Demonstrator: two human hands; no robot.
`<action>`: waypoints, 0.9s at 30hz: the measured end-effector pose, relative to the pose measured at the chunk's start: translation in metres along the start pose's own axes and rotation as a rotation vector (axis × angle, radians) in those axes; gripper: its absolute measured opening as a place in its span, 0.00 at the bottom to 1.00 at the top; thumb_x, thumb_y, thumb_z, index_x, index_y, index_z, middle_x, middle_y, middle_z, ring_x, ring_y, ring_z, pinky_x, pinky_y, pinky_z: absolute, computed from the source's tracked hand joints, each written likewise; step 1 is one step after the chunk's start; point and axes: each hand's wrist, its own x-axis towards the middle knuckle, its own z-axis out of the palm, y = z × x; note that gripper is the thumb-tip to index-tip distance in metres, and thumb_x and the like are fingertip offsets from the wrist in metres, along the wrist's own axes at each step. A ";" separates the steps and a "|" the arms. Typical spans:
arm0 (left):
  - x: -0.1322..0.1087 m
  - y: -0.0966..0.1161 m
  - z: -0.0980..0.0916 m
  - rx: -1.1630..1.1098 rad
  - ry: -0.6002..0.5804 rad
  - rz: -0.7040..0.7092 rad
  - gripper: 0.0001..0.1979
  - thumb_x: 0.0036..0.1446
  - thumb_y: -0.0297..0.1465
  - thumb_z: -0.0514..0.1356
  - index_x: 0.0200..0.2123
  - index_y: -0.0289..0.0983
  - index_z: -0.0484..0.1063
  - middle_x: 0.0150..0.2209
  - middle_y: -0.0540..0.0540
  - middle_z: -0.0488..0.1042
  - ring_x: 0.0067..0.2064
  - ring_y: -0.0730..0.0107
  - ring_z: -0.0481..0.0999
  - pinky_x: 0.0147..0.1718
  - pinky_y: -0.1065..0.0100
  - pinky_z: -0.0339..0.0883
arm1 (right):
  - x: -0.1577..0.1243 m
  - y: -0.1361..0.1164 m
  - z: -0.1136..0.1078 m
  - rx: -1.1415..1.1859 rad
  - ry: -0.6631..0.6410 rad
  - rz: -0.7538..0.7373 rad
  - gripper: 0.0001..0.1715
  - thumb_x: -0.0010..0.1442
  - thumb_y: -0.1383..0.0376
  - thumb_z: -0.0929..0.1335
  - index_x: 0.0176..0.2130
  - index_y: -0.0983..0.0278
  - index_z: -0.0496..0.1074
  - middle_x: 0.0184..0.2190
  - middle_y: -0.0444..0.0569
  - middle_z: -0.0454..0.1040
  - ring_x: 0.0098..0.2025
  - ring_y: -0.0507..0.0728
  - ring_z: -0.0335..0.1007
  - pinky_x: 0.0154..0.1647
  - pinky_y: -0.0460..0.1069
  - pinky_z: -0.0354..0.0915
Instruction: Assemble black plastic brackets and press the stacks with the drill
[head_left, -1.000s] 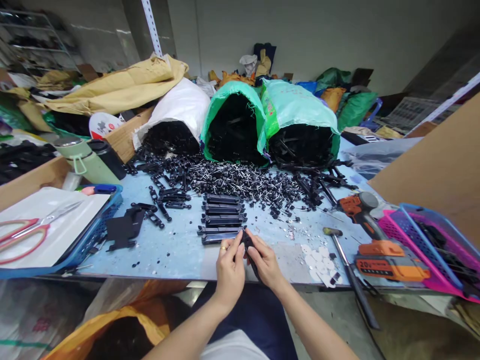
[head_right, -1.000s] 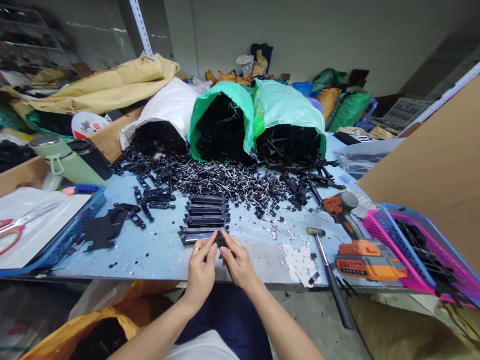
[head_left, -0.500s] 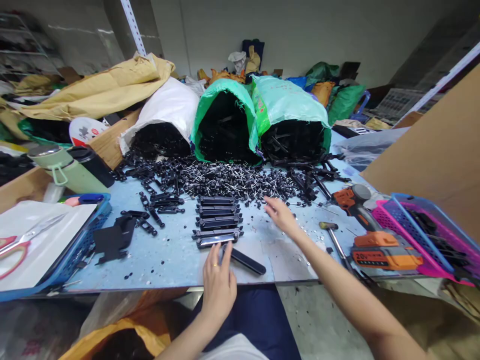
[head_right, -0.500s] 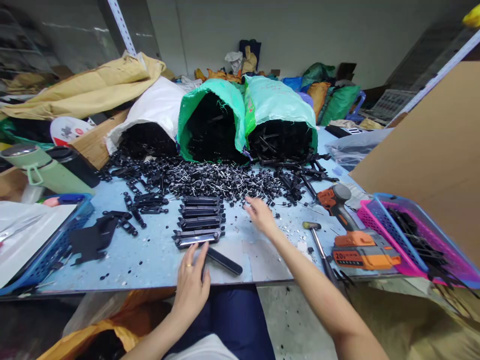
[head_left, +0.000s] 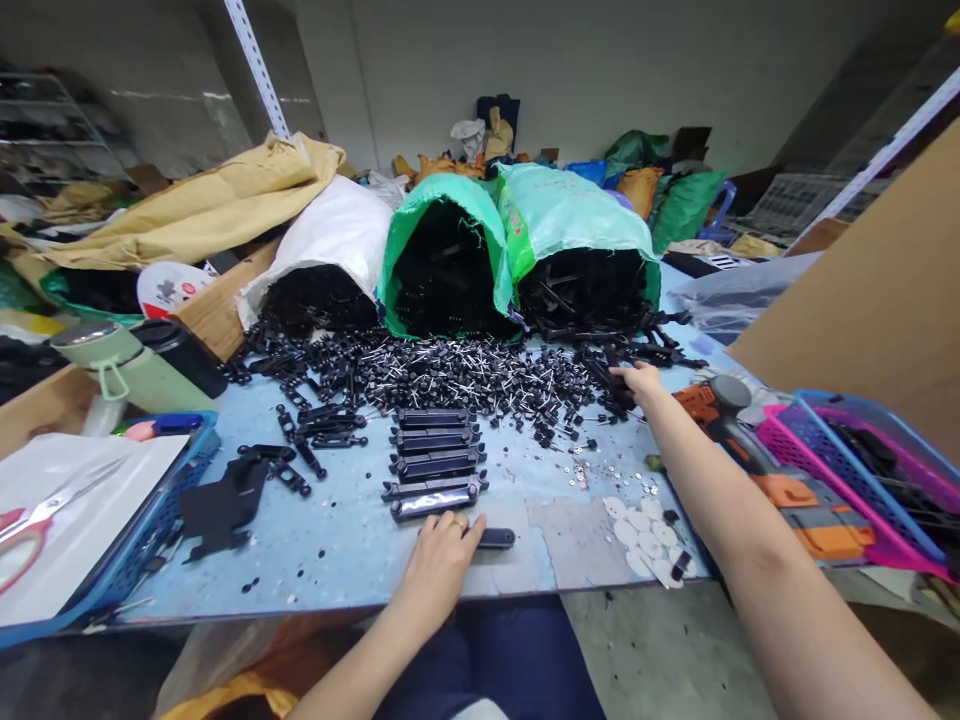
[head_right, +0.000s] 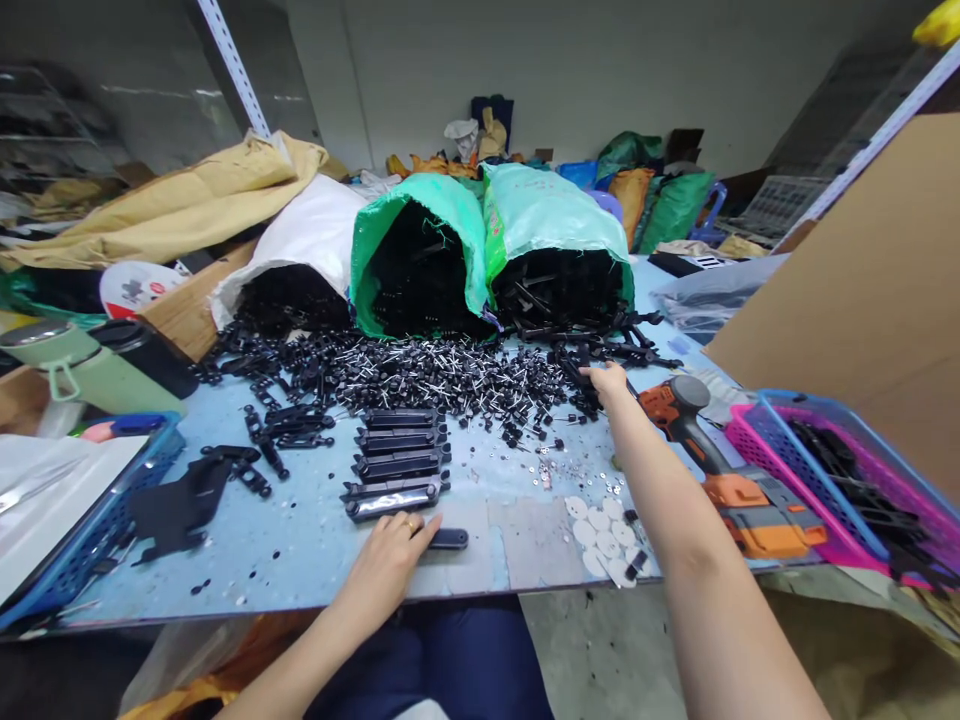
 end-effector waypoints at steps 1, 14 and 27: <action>0.000 0.000 0.001 -0.004 -0.008 -0.012 0.24 0.51 0.16 0.44 0.50 0.37 0.61 0.37 0.43 0.69 0.37 0.64 0.66 0.35 0.63 0.59 | -0.013 0.002 -0.001 0.062 -0.047 -0.009 0.22 0.50 0.66 0.67 0.46 0.69 0.63 0.34 0.54 0.71 0.30 0.53 0.69 0.29 0.48 0.66; 0.018 0.004 -0.006 -0.277 -0.141 0.069 0.17 0.57 0.30 0.48 0.50 0.39 0.59 0.42 0.45 0.66 0.45 0.63 0.63 0.45 0.61 0.56 | -0.226 0.055 -0.024 -0.299 -1.066 -0.964 0.18 0.57 0.52 0.61 0.41 0.60 0.68 0.34 0.47 0.72 0.34 0.55 0.67 0.32 0.47 0.58; 0.012 0.006 -0.007 -0.356 -0.081 0.086 0.23 0.47 0.48 0.56 0.41 0.39 0.60 0.39 0.45 0.67 0.41 0.61 0.67 0.38 0.64 0.59 | -0.254 0.046 -0.026 -0.680 -0.495 -1.273 0.18 0.62 0.53 0.56 0.36 0.62 0.65 0.29 0.46 0.68 0.29 0.53 0.63 0.27 0.48 0.48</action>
